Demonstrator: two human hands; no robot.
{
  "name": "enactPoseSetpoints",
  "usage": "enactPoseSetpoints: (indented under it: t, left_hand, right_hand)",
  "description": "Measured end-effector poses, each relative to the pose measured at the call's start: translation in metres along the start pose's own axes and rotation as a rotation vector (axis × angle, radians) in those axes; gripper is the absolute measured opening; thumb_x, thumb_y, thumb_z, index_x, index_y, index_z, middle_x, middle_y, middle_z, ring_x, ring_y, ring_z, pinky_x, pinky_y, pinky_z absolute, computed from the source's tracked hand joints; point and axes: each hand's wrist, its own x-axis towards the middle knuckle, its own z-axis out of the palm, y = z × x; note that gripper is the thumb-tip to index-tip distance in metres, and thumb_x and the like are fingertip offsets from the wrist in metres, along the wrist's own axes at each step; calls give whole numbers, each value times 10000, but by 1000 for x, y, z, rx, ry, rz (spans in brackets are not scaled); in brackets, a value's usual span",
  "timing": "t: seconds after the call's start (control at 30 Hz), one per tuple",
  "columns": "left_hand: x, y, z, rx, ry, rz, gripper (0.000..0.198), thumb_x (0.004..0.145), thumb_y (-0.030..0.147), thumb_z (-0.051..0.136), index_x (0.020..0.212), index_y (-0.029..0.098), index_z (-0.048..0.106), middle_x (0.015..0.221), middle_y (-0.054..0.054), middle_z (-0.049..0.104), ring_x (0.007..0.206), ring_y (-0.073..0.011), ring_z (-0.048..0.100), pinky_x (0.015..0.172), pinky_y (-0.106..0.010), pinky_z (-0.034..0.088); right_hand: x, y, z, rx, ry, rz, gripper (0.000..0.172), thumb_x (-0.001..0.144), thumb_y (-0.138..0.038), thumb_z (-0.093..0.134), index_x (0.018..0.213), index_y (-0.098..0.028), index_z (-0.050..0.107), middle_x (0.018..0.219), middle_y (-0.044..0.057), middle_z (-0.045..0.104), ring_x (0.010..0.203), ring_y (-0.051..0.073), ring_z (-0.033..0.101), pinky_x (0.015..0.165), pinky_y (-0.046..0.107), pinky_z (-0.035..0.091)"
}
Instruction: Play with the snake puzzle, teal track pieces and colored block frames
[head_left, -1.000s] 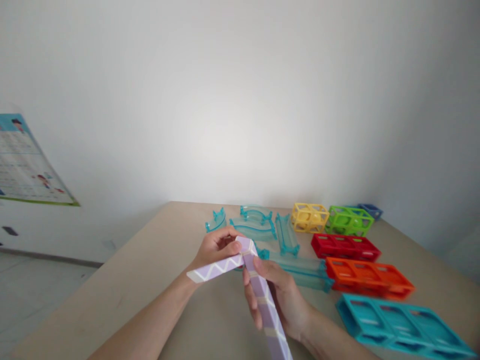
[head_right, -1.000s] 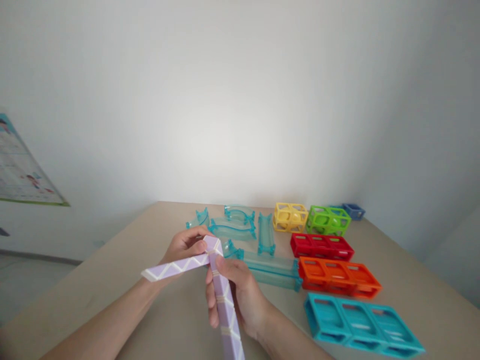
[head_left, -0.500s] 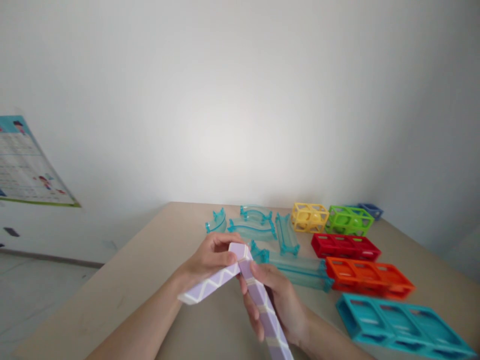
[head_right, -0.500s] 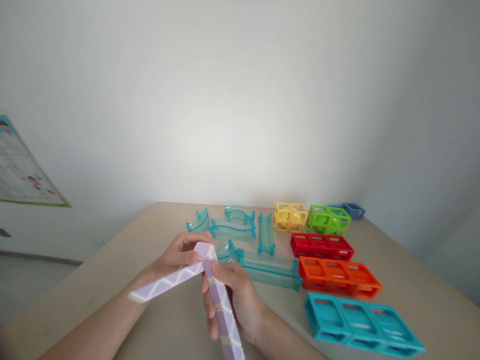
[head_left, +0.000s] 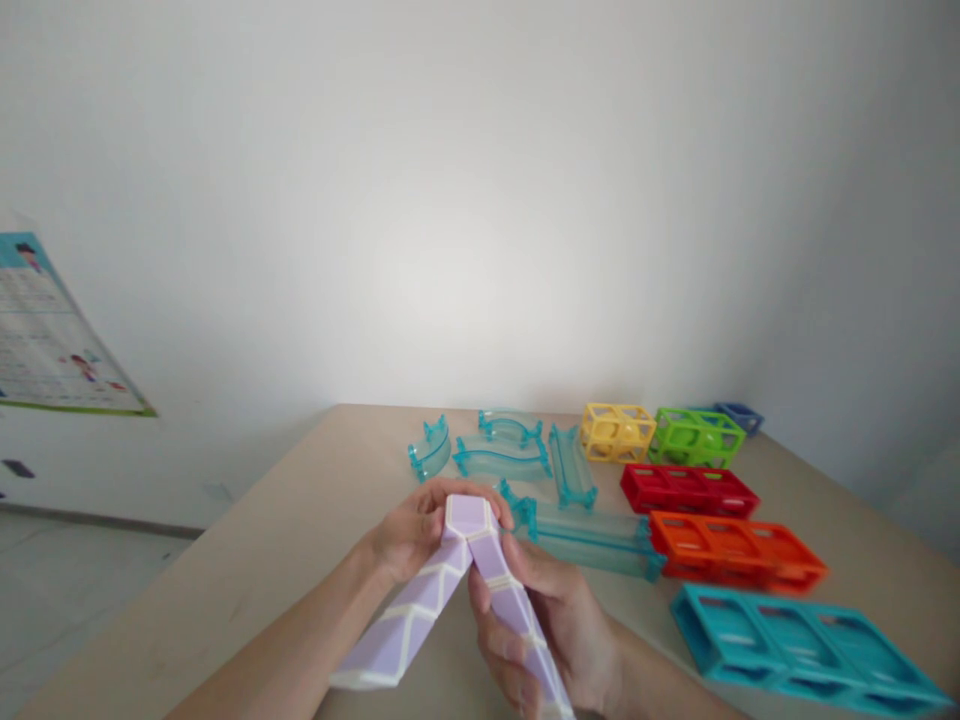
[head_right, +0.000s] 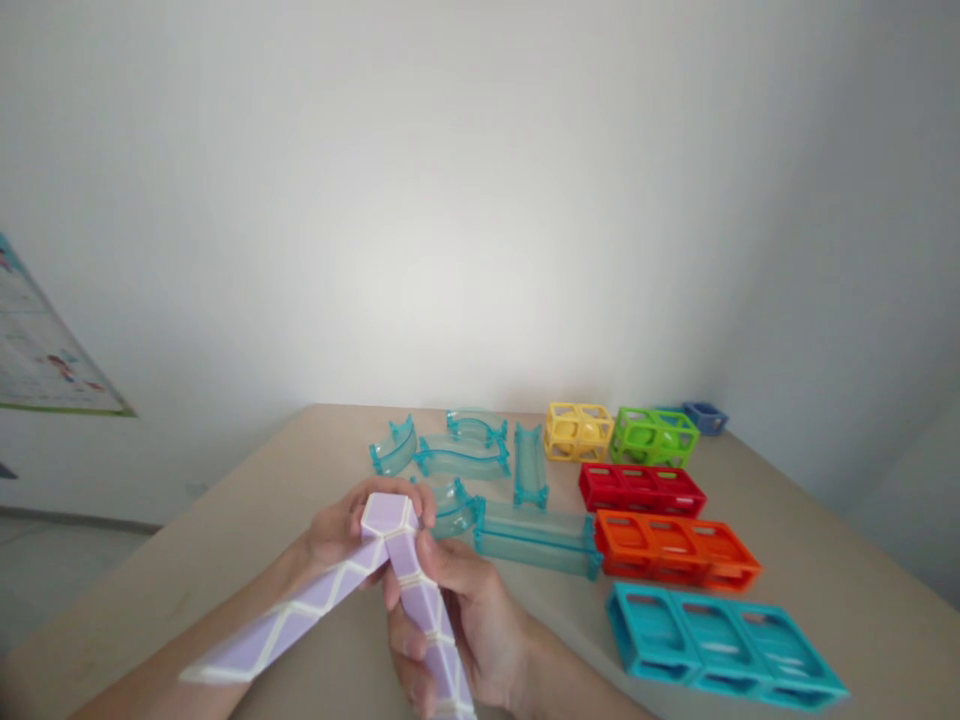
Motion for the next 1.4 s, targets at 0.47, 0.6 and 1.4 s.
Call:
enactPoseSetpoints:
  t: [0.47, 0.6, 1.4]
  left_hand:
    - [-1, 7, 1, -134, 25, 103, 451, 585, 427, 804, 908, 119, 735, 816, -101, 691, 426, -93, 564, 396, -198, 418]
    - [1, 5, 3, -187, -87, 50, 475, 610, 454, 769, 932, 112, 701, 839, -116, 692, 377, -87, 532, 362, -209, 410]
    - [5, 2, -20, -59, 172, -186, 347, 784, 377, 613, 861, 43, 665, 755, -115, 693, 388, -95, 563, 287, -159, 344]
  right_hand:
    - [1, 1, -2, 7, -49, -48, 397, 837, -483, 530, 869, -100, 630, 508, -7, 542, 350, 121, 543, 338, 204, 451]
    - [1, 1, -2, -14, -15, -87, 377, 839, -488, 544, 830, -119, 621, 488, -32, 509, 289, 88, 467, 292, 183, 413]
    - [5, -11, 0, -260, 326, 34, 369, 751, -481, 542, 725, -118, 605, 433, -47, 487, 256, 98, 470, 224, 176, 364]
